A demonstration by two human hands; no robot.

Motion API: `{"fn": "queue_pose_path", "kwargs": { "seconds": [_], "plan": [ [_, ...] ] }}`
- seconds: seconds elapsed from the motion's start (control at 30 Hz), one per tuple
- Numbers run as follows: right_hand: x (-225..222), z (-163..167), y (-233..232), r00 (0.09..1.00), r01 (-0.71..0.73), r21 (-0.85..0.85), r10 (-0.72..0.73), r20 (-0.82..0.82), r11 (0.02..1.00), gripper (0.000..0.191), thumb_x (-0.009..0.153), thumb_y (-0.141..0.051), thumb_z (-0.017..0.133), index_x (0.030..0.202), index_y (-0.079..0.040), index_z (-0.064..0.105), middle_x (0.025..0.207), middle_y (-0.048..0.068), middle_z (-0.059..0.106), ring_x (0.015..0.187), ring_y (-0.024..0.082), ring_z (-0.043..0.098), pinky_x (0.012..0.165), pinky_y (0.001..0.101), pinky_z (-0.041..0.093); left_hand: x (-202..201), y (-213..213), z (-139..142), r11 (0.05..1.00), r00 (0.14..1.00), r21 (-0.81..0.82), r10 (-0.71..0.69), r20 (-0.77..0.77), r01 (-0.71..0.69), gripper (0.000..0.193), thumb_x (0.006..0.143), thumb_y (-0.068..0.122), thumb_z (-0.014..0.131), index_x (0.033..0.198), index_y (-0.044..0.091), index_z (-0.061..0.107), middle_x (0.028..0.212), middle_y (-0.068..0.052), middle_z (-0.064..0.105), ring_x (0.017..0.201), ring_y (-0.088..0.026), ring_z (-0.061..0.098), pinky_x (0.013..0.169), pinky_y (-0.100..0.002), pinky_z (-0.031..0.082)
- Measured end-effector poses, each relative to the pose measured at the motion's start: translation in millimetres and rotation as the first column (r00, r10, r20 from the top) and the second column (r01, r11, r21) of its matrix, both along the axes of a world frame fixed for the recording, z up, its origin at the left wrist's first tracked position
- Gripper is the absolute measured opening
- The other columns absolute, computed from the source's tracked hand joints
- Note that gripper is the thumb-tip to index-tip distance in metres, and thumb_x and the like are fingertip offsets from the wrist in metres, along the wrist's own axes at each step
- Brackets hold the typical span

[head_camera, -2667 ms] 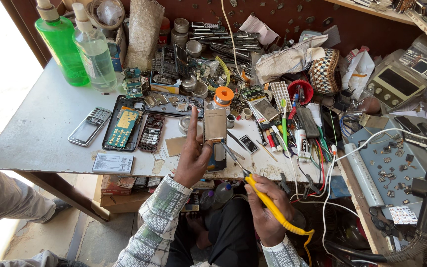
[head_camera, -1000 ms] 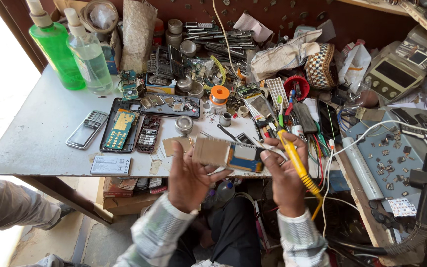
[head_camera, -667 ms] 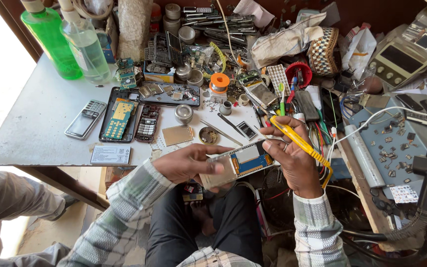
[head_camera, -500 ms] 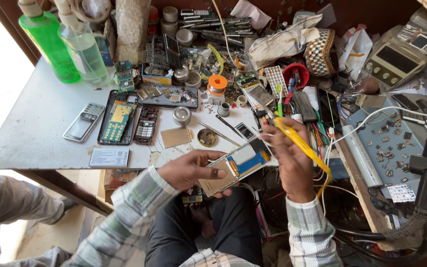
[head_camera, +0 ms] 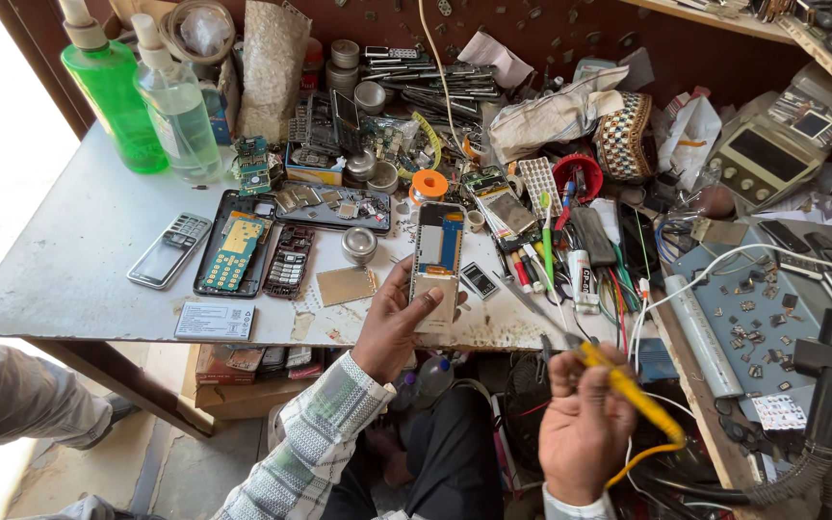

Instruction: The person cleans a phone battery with a wooden stick, then uses a soldering iron to work on the phone's internal components. They reassemble the phone and test it by turning it on. The person then handles another phone and uses a smartphone to navigate a messaging app.

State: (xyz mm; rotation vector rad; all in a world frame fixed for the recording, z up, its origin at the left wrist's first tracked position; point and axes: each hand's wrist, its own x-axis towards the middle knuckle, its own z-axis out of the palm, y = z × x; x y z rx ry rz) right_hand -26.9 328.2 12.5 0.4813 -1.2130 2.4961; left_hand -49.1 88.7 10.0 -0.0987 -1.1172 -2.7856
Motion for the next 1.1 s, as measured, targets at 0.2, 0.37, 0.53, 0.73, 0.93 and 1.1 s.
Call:
{"fn": "queue_pose_path", "kwargs": {
  "seconds": [0.2,0.37,0.53,0.73,0.93,1.1],
  "plan": [
    [0,-9,-22,0.953,0.291,0.397,-0.226,-0.202,0.87,0.033,0.098,-0.005,0.073,0.125,-0.001,0.056,0.121,0.014,0.068,0.104,0.022,0.071,0.095,0.0327,0.06,-11,0,-12,0.992,0.995,-0.089,0.085,-0.044,-0.089,0.066,0.093,0.001,0.066,0.152,0.006,0.038,0.128,-0.011,0.066,0.114,-0.019,0.067,0.097,-0.034,0.058],
    [6,5,-29,0.84,0.533,0.652,-0.243,-0.486,0.539,0.028,0.089,-0.007,0.079,0.111,0.001,0.064,0.113,0.014,0.072,0.102,0.024,0.074,0.09,0.0338,0.061,-12,0,-13,0.992,0.99,-0.07,0.102,-0.096,-0.109,0.064,0.094,-0.001,0.067,0.152,0.004,0.04,0.132,-0.011,0.065,0.116,-0.017,0.066,0.098,-0.034,0.057],
    [8,11,-37,0.819,0.537,0.654,-0.144,-0.555,0.533,0.025,0.091,-0.006,0.078,0.112,-0.002,0.064,0.115,0.015,0.071,0.109,0.026,0.072,0.092,0.0344,0.064,-11,-2,-12,0.991,0.993,-0.095,0.083,-0.08,-0.09,0.061,0.093,0.001,0.066,0.149,0.006,0.041,0.127,-0.012,0.067,0.11,-0.02,0.07,0.088,-0.037,0.061],
    [9,11,-38,0.809,0.546,0.66,-0.12,-0.575,0.516,0.023,0.091,-0.004,0.077,0.111,-0.004,0.065,0.115,0.013,0.072,0.11,0.026,0.073,0.094,0.0354,0.064,-9,-2,-13,0.991,0.989,-0.097,0.083,-0.124,-0.095,0.06,0.095,0.0,0.065,0.149,0.006,0.041,0.13,-0.015,0.067,0.116,-0.022,0.069,0.093,-0.038,0.061],
    [9,11,-39,0.816,0.533,0.656,-0.121,-0.565,0.535,0.024,0.09,-0.004,0.077,0.111,-0.003,0.065,0.115,0.014,0.071,0.11,0.026,0.073,0.093,0.035,0.065,-9,-1,-16,0.988,0.987,-0.103,0.098,-0.128,-0.112,0.062,0.094,0.0,0.066,0.15,0.006,0.04,0.13,-0.014,0.067,0.116,-0.022,0.069,0.094,-0.038,0.061],
    [7,9,-39,0.81,0.541,0.655,-0.117,-0.575,0.528,0.025,0.09,-0.004,0.077,0.112,-0.004,0.064,0.115,0.014,0.071,0.11,0.026,0.073,0.092,0.0344,0.065,-9,-1,-17,0.99,0.987,-0.088,0.099,-0.126,-0.111,0.062,0.094,0.001,0.067,0.15,0.007,0.04,0.129,-0.014,0.068,0.116,-0.022,0.069,0.094,-0.038,0.06]
  ]
}}
